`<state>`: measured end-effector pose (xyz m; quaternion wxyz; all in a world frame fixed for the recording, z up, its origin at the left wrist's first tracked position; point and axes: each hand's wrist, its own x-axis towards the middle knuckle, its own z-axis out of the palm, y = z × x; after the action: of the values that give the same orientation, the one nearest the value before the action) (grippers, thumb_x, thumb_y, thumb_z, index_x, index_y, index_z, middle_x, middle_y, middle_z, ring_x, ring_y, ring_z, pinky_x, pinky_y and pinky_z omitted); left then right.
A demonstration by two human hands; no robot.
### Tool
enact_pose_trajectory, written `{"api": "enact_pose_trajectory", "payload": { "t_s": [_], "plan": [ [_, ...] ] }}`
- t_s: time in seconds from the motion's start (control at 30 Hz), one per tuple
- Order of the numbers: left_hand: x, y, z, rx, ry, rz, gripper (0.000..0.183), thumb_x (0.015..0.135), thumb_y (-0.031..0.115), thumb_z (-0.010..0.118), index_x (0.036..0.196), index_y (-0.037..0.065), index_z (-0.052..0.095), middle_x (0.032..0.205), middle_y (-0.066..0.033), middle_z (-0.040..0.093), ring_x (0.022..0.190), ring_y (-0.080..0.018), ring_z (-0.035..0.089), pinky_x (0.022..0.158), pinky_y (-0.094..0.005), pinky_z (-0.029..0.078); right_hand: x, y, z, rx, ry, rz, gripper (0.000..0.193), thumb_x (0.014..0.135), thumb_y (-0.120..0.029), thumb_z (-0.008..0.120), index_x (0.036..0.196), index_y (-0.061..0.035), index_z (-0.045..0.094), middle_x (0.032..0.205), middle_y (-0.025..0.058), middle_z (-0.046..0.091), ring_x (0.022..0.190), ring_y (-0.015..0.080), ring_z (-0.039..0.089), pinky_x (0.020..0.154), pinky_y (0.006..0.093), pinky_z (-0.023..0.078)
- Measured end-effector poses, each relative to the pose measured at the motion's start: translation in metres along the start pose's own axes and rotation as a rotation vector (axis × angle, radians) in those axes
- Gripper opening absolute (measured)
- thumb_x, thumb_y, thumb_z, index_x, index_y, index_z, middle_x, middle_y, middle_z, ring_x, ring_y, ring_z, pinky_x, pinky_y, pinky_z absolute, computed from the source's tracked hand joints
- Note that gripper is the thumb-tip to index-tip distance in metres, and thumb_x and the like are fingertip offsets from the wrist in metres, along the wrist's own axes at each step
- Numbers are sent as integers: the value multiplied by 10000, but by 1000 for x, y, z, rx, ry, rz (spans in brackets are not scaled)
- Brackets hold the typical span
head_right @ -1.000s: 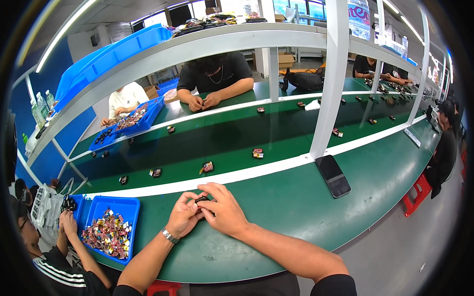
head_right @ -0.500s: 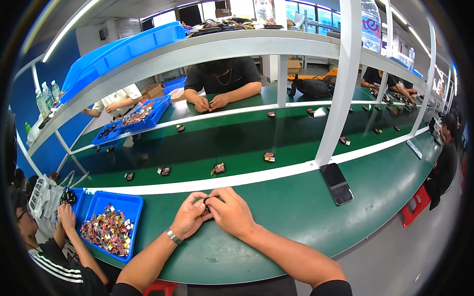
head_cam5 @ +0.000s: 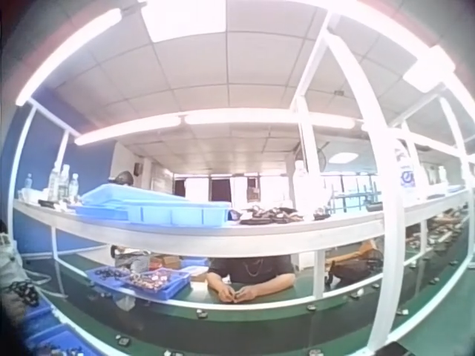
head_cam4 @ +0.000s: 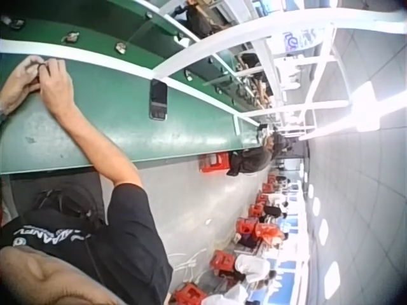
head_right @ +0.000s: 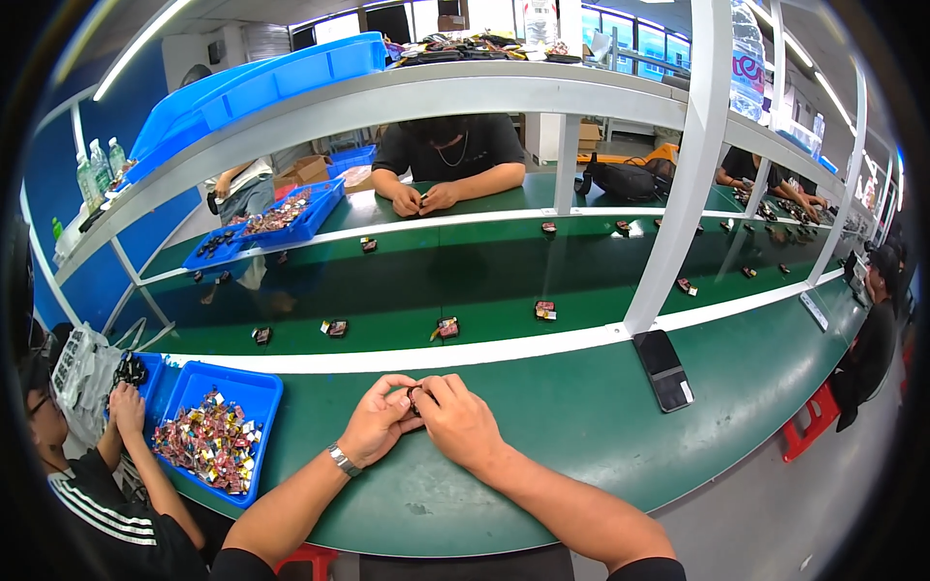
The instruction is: The recorder is assembling small mechanical or electronic components on an assembly line conveyor belt.
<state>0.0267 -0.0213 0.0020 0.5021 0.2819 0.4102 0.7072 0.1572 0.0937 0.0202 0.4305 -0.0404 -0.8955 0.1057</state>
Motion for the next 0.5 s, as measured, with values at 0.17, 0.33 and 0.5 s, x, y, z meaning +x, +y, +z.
{"api": "enact_pose_trajectory", "payload": {
  "t_s": [0.17, 0.33, 0.5],
  "plan": [
    [-1, 2, 6, 46, 49, 5, 236, 985, 62, 525, 1207, 59, 444, 1167, -94, 619, 1102, -185, 596, 968, -401, 503, 1, 0, 1, -14, -2, 4, 182, 752, -52, 714, 929, -60, 675, 953, 38, 612, 876, 211, 622, 672, 316, 554],
    [-1, -2, 6, 115, 94, 62, 197, 986, 47, 515, 1179, 39, 478, 1159, -103, 630, 1057, -171, 621, 915, -351, 543, 4, -4, -3, 63, 5, 81, 181, 758, -65, 713, 928, -50, 654, 969, 51, 598, 874, 225, 616, 678, 332, 548],
    [-1, -5, 5, 202, 186, 97, 167, 980, 23, 509, 1147, 30, 496, 1053, -94, 658, 912, -140, 648, 804, -303, 574, -1, -1, 2, 229, -16, 170, 203, 757, -45, 735, 948, -42, 666, 974, 75, 601, 862, 230, 631, 672, 336, 552]
  ]
}}
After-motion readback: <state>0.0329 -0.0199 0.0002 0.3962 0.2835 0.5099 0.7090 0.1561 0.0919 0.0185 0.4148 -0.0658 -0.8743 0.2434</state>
